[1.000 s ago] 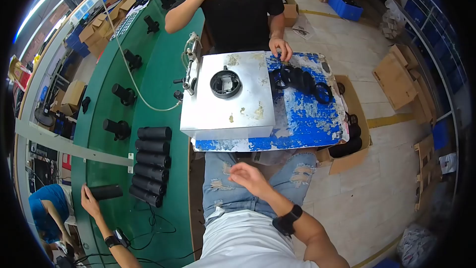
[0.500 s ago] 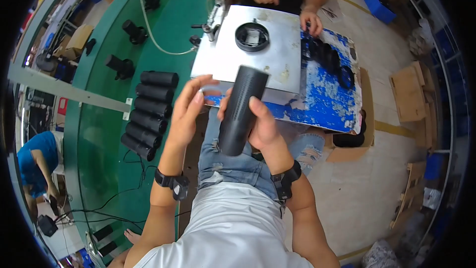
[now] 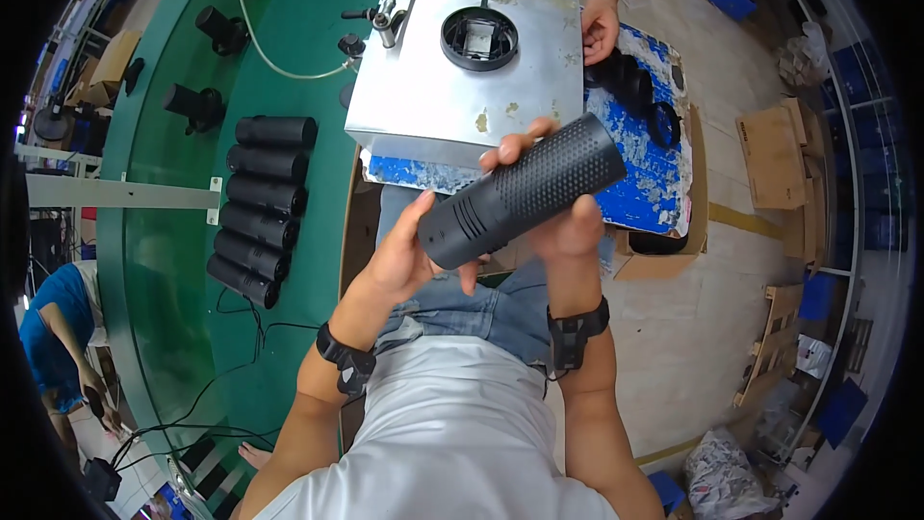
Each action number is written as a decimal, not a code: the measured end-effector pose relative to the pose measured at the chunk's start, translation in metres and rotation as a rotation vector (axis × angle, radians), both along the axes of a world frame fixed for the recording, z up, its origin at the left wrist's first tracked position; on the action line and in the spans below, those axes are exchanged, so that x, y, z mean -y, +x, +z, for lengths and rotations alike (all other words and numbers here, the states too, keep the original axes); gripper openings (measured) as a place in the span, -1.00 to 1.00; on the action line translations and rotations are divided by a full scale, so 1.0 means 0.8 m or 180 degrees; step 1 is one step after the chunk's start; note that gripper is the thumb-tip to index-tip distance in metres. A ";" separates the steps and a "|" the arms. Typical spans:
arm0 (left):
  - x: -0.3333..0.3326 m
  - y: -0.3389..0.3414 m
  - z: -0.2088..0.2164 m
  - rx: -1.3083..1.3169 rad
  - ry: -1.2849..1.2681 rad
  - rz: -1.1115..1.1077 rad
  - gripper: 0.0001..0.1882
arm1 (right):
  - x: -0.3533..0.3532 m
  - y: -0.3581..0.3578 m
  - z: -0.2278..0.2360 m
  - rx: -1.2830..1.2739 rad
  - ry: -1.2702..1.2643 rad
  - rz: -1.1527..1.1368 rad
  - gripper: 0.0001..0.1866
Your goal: The person picks up a microphone and a shock mount, fits the microphone into the mount, and then places it on the table. They then pick up another microphone, insert it into a testing machine, and remove it.
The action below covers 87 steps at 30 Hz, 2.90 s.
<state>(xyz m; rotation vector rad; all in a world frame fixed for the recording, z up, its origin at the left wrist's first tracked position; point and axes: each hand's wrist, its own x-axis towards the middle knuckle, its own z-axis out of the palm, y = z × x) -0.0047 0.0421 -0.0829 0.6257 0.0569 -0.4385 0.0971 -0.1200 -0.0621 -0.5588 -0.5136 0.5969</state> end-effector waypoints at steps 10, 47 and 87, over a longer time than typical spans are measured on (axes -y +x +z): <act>-0.002 0.022 -0.025 0.0067 0.1170 0.0578 -0.50 | -0.028 0.068 0.033 0.1000 -0.1002 -0.2113 -0.45; -0.133 0.069 0.026 0.0905 0.1870 0.1882 -0.78 | -0.124 0.226 -0.026 0.2154 -0.2152 -0.2102 -0.74; -0.040 0.067 0.131 0.2835 0.1748 0.2553 0.40 | -0.099 0.011 0.243 0.2667 -0.1350 -0.1358 -0.31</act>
